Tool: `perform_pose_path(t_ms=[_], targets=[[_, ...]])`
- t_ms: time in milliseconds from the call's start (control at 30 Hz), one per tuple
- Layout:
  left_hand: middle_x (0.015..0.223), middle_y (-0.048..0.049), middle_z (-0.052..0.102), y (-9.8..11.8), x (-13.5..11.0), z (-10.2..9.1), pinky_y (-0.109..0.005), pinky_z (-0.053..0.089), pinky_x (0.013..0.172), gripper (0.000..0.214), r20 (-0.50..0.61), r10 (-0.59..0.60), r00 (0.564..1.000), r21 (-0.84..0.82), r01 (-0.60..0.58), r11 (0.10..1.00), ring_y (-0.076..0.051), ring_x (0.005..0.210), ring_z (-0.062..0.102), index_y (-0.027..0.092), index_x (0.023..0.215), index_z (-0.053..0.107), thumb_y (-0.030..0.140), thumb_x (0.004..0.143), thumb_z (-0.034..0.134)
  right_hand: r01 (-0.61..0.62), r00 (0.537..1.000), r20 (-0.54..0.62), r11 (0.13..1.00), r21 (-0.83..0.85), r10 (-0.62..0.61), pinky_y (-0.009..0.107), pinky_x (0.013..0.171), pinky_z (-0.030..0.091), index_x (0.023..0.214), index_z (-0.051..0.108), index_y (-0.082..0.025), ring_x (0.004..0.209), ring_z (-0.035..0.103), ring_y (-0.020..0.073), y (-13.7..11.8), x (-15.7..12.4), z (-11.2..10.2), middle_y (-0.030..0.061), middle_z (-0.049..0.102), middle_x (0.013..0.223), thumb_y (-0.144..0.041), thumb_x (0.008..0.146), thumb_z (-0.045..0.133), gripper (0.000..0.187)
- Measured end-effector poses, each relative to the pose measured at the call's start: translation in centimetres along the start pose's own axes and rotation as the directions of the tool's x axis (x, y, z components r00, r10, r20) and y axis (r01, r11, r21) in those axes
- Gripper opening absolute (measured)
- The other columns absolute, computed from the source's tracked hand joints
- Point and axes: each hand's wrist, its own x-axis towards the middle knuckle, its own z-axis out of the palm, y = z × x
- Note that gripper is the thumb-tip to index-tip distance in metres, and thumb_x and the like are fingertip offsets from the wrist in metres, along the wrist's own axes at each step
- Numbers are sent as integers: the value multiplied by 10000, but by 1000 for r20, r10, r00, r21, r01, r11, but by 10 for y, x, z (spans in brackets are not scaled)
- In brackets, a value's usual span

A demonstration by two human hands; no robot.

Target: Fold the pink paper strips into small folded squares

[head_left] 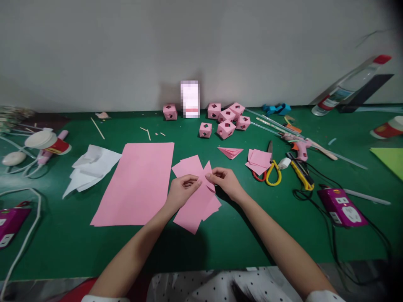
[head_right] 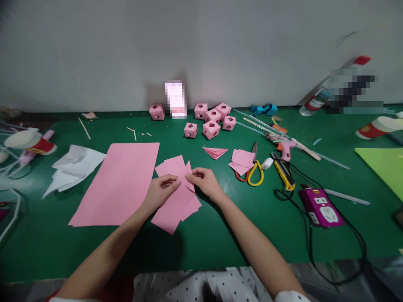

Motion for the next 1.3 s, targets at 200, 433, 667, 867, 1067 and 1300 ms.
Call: perform_pose_path(t_ms=[200, 433, 667, 867, 1067, 1300], targets=[[762, -34, 716, 4, -4, -1, -218, 488, 632, 219, 7, 62, 998, 81, -62, 995, -153, 700, 648, 145, 761, 699, 352, 802, 640, 18, 1000, -10, 999, 37, -17, 236, 564, 363, 741, 645, -168, 570, 447, 94, -3, -1, 2, -32, 545, 627, -454, 705, 732, 300], [732, -21, 721, 6, -12, 4, -207, 471, 594, 217, 42, 134, 990, 189, -139, 972, -141, 653, 647, 166, 790, 722, 348, 832, 613, 44, 990, -141, 980, 195, -16, 245, 602, 426, 751, 662, -185, 608, 501, 113, -1, -1, 4, -11, 595, 692, -468, 699, 735, 298], [726, -24, 724, 5, -12, 5, -204, 476, 582, 232, 44, 138, 989, 193, -144, 971, -140, 645, 650, 163, 790, 724, 358, 837, 607, 105, 976, -214, 964, 246, -51, 258, 656, 446, 762, 679, -195, 689, 545, 136, 3, -2, 9, 9, 637, 775, -412, 744, 713, 221], [683, -14, 707, 4, -12, 6, -199, 455, 566, 246, 39, 147, 988, 223, -152, 963, -124, 602, 621, 159, 756, 717, 369, 833, 613, 183, 921, -338, 981, -59, -192, 279, 688, 446, 813, 671, -177, 717, 570, 163, 6, -4, 18, 37, 663, 786, -454, 831, 607, 285], [679, -14, 703, 7, -13, 9, -202, 449, 561, 241, 52, 141, 989, 222, -149, 963, -126, 597, 612, 161, 755, 716, 365, 830, 614, 218, 860, -396, 935, -281, -320, 285, 706, 438, 855, 643, -185, 755, 573, 178, 5, -7, 25, 49, 662, 815, -449, 900, 503, 303], [687, -11, 700, 10, -16, 10, -206, 472, 582, 238, -16, 167, 986, 208, -161, 965, -126, 604, 618, 166, 742, 702, 368, 830, 611, 203, 921, -264, 931, -303, -287, 259, 583, 390, 806, 615, -192, 611, 509, 145, 1, -8, 22, 12, 605, 695, -484, 860, 552, 303]])
